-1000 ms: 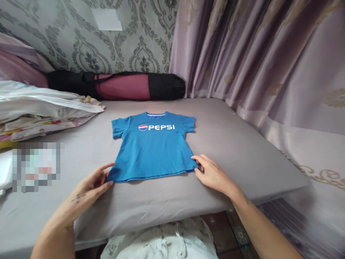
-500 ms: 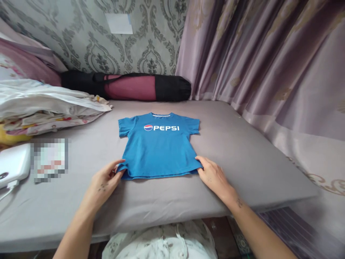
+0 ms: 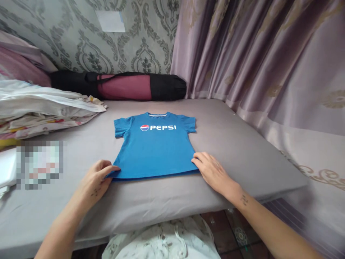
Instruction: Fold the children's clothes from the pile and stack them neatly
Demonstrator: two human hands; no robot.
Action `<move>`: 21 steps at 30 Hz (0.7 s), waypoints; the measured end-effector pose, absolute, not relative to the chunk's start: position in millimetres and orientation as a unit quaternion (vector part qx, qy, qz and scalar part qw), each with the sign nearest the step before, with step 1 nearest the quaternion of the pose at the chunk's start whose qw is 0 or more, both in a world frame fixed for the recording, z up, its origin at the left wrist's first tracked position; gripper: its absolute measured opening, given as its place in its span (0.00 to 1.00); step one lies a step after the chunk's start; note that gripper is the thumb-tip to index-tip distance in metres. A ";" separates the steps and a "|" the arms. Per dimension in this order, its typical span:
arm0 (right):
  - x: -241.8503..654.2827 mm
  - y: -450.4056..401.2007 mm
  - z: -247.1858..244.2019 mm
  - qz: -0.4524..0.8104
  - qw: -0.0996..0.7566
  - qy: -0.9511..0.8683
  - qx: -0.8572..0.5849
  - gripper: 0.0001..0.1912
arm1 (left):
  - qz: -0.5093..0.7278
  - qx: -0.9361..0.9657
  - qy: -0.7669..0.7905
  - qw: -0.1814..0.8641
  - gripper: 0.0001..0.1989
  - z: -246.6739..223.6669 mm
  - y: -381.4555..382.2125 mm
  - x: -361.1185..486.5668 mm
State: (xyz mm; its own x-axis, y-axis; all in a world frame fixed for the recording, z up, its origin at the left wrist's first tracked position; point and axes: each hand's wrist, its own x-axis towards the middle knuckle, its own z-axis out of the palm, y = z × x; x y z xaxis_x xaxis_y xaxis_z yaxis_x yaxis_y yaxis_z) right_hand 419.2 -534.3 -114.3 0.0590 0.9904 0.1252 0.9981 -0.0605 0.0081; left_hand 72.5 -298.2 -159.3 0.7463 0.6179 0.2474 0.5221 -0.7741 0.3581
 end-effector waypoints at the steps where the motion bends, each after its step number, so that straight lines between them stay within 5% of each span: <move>1: 420.2 -534.5 -115.1 -0.042 0.049 -0.697 -0.714 0.16 | 0.182 0.928 0.296 0.134 0.16 -159.0 -298.1 72.8; 9: 430.2 -541.7 -117.0 -0.009 0.073 -0.720 -0.690 0.13 | 0.179 0.936 0.269 0.135 0.16 -154.9 -300.8 71.0; 16: 424.7 -543.4 -116.6 -0.037 0.065 -0.665 -0.743 0.13 | 0.187 0.862 0.455 0.123 0.19 -151.7 -325.5 83.6; 21: 425.4 -546.2 -122.0 -0.036 0.082 -0.607 -0.790 0.08 | 0.180 0.862 0.451 0.146 0.20 -150.3 -328.6 83.1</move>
State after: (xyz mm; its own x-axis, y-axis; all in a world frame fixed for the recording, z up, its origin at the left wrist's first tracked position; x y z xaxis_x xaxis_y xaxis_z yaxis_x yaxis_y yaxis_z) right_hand 425.4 -546.2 -122.0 0.2603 0.9529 0.1555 0.9646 -0.2495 -0.0856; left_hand 83.1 -328.6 -150.3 0.5274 0.8306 0.1789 0.7253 -0.5498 0.4143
